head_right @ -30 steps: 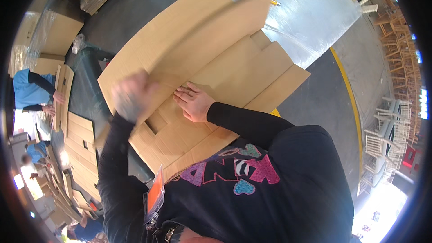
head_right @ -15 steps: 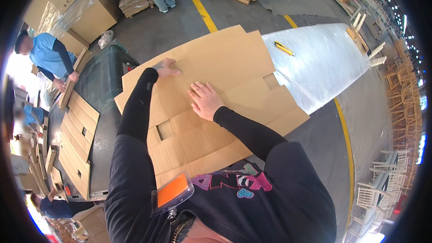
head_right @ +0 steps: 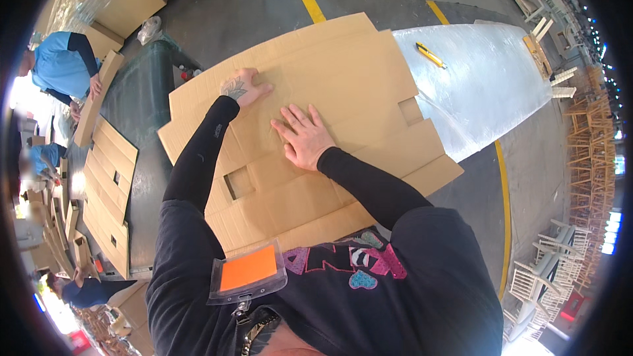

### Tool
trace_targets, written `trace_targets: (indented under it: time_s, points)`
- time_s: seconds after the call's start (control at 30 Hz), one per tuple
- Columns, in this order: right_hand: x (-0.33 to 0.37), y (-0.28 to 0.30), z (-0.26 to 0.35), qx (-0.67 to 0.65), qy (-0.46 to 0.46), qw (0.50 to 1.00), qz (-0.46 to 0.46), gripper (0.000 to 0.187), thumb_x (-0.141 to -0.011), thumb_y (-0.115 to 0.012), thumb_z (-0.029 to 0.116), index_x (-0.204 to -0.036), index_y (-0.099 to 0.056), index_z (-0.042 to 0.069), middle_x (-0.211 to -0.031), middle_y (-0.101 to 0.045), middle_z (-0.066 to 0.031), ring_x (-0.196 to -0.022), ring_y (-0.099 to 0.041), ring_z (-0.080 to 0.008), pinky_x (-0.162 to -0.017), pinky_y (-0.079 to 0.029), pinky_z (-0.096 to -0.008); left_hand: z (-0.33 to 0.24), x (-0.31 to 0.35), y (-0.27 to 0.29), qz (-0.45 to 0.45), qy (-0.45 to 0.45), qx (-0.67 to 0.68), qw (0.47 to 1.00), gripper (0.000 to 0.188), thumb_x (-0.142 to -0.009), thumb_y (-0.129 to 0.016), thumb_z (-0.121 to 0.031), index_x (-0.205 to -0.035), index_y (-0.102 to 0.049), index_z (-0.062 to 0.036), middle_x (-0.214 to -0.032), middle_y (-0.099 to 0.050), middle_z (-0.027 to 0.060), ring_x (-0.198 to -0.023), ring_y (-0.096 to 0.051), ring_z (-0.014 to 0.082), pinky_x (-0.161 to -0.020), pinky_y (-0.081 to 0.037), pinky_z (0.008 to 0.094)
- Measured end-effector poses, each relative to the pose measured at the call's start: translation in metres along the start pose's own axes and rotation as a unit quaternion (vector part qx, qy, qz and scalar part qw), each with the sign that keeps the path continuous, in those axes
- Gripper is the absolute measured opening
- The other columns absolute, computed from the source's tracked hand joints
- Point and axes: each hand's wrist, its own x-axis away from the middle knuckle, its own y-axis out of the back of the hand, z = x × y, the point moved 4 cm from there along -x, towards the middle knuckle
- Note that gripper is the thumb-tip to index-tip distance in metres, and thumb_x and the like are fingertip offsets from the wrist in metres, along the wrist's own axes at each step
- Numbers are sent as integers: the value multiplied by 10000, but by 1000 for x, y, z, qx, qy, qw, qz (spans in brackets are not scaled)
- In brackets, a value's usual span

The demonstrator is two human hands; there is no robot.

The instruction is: The person folds flat cardboard pieces along pre-cut creases on a workbench. They repeatedly pick up a piece, fold it, and place it on a growing stack. Other workers are visible in the background performing similar tasks.

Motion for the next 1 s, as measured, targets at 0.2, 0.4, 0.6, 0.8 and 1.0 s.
trace_targets:
  time_s: [0.2,0.4,0.6,0.8,1.0]
  points:
    - [2,4,-1,18,17,999,-42,663,-808,-615,235,-1448,-456,161,-1517,-386,-182,-1423,-342,-344,-1144,-206,-638,-30,26,27,-22,-8,-53,998,527,-792,-677,-539,-1007,-680,-58,-928,-711,183,-948,-684,347,-831,-518,464]
    - [-12,3,5,-4,12,1000,-1,660,-838,-583,268,-1468,-428,147,-1534,-367,-183,-1432,-331,-341,-1155,-191,-632,38,-20,-2,110,-67,17,992,778,-675,-815,-510,-1208,-605,16,-1176,-651,232,-1153,-613,351,-958,-485,440]
    - [-11,-11,-17,-26,13,998,58,652,-879,-580,355,-1472,-419,141,-1521,-388,-167,-1421,-344,-334,-1162,-214,-584,24,-25,-23,224,-99,-70,967,928,-527,-922,-419,-1229,-550,61,-1194,-636,245,-1168,-596,374,-961,-481,432]
    - [-119,52,-112,74,-31,994,76,992,-630,-869,461,-1451,-424,126,-1290,-582,-129,-1219,-549,-283,-1043,-377,-503,10,-10,0,208,-55,-45,976,806,-529,-899,-395,-1097,-519,31,-1051,-648,239,-1033,-628,406,-877,-487,465]
    - [-160,31,-154,29,-46,911,408,991,-532,-936,448,-1311,-507,11,-1255,-625,-181,-1173,-595,-326,-964,-481,-422,16,-11,-1,193,-68,-19,979,864,-538,-895,-388,-1184,-519,47,-1100,-646,253,-1088,-621,388,-912,-488,439]
